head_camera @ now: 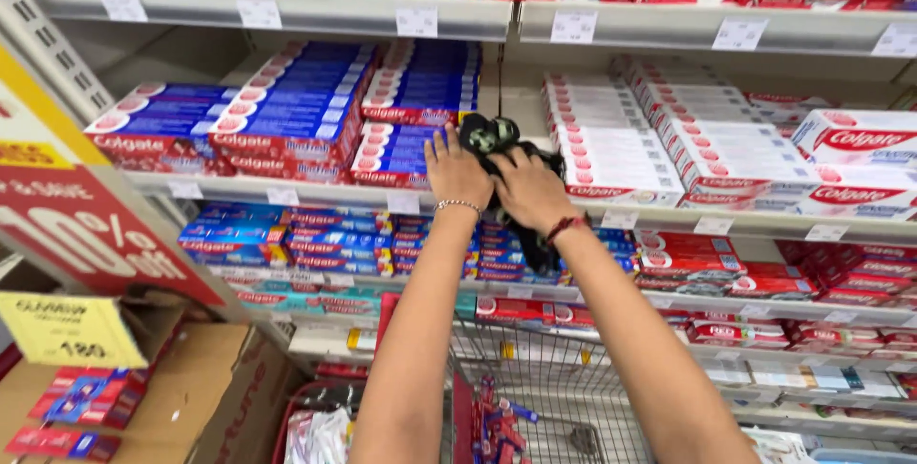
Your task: Picking various boxes of toothpaste from a store shelf and placing them into a shopping cart.
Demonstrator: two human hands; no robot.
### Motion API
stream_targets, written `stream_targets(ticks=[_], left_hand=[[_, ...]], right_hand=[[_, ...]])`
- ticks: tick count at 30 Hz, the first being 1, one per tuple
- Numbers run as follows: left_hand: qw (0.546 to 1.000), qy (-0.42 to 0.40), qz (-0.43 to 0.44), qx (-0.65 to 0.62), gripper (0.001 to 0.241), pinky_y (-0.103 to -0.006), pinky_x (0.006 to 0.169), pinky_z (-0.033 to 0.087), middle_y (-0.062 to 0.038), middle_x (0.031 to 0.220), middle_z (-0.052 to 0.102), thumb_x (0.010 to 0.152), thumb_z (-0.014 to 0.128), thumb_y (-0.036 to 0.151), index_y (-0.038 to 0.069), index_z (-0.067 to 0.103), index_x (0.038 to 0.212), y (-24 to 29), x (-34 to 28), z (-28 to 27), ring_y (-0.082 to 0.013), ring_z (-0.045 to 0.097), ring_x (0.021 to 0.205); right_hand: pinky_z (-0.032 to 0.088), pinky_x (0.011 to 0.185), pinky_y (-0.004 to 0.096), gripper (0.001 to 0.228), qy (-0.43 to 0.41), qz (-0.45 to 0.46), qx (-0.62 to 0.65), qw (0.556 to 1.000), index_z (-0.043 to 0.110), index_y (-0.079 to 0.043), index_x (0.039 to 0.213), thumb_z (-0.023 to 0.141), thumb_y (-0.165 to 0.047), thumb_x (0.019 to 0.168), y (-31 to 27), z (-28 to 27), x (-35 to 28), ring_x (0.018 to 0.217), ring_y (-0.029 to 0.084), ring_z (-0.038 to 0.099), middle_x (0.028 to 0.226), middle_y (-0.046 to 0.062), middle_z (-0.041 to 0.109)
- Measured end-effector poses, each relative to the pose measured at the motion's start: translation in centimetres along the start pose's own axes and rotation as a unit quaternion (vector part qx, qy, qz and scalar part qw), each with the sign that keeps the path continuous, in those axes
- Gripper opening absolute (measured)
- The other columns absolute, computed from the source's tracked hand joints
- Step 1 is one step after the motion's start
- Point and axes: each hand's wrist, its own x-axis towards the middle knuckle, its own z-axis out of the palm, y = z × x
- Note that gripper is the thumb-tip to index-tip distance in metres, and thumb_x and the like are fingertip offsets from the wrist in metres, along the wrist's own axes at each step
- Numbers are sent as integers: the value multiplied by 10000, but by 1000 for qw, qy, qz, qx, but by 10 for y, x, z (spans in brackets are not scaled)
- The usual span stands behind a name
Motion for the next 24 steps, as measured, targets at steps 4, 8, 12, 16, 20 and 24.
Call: stream_targets(ticks=[4,8,12,16,20,24], left_hand=[[999,-47,-2,-20,935,-484,1240,51,-212,1673,123,886,552,464,-38,188,1586,-10,21,20,-355,112,1546],[995,59,35,-72,937,-533,1211,-1,-222,1696,65,859,519,425,-50,183,1593,-18,42,35,-368,51,1550],[979,169,109,-13,804,-548,1255,-8,-164,1709,186,876,534,371,33,318,1573,-37,64,27,-332,106,1579],[977,156,137,-48,731,-581,1252,-14,-103,1666,269,879,536,342,104,368,1549,-40,78,31,-330,141,1564],[978,137,131,-89,700,-595,1239,-7,-84,1596,354,893,533,346,103,383,1531,-40,72,30,-335,200,1521],[975,147,133,-104,693,-591,1233,4,-96,1579,366,894,545,364,90,389,1511,-40,68,23,-343,226,1499]], right_hand=[[457,860,525,477,69,2,-79,995,605,-227,1400,601,-340,936,-13,7,18,1060,376,575,1177,133,586],[397,913,512,447,91,84,-170,978,636,-223,1351,609,-341,920,-20,24,43,1090,360,527,1135,147,570],[310,1109,487,314,67,159,-230,958,732,-124,1210,584,-315,1010,-16,56,73,1286,358,457,1260,146,579],[268,1123,587,359,146,108,-255,950,740,-99,1094,599,-324,851,6,58,97,1310,417,419,1351,142,559],[409,1075,528,388,59,90,-80,991,686,-95,1246,550,-249,917,62,83,122,1303,432,484,1483,187,489],[469,1019,518,388,8,105,-71,992,655,-132,1298,540,-250,947,89,92,160,1222,447,544,1495,203,472]])
